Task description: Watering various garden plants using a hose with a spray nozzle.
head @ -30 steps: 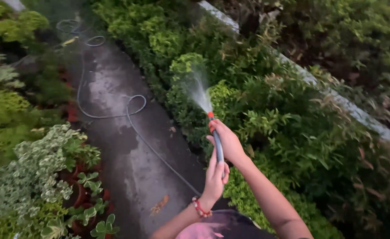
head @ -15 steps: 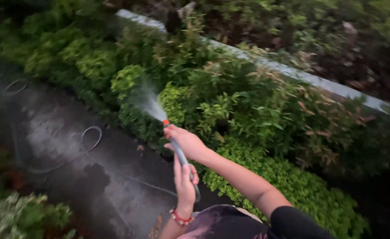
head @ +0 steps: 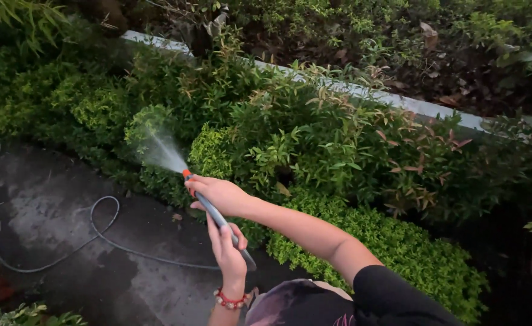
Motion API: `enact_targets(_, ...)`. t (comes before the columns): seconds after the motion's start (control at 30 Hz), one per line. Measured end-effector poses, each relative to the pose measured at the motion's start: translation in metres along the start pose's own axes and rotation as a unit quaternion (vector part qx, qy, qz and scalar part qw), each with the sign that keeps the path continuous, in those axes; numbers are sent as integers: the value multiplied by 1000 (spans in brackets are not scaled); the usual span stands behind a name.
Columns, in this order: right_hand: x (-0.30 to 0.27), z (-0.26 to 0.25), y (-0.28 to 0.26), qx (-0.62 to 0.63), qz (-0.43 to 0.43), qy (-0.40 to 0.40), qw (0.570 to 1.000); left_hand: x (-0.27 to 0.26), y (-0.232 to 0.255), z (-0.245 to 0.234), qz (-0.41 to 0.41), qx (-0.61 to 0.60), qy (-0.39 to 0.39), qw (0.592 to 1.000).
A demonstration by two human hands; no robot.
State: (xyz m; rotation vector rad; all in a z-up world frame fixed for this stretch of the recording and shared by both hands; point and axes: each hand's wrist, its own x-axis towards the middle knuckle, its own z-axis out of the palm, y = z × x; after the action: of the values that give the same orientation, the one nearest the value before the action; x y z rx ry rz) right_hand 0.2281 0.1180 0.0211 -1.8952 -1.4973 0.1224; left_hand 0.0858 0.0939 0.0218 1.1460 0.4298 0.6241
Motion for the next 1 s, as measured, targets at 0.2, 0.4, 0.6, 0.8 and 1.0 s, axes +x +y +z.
enact_targets(0.2,-6,-10,-8,12,0,2,1000,-4,-2,3,11,3,-5,1000)
enact_targets(0.4,-10,-12,-8,27,14,-14,999,-9,1,7,17,2,-18,1000)
enact_targets(0.6,-15,-26,-18,62,71,-16,995,-5,-16,1,14,-3,21,1000)
enact_targets(0.8,-28,-25,-8,156,164,-29,974,0,-21,-1,36,-7,18,999)
enact_targets(1.0,-45,0,-3,390,149,33,908,1,-44,0,79,34,2,996)
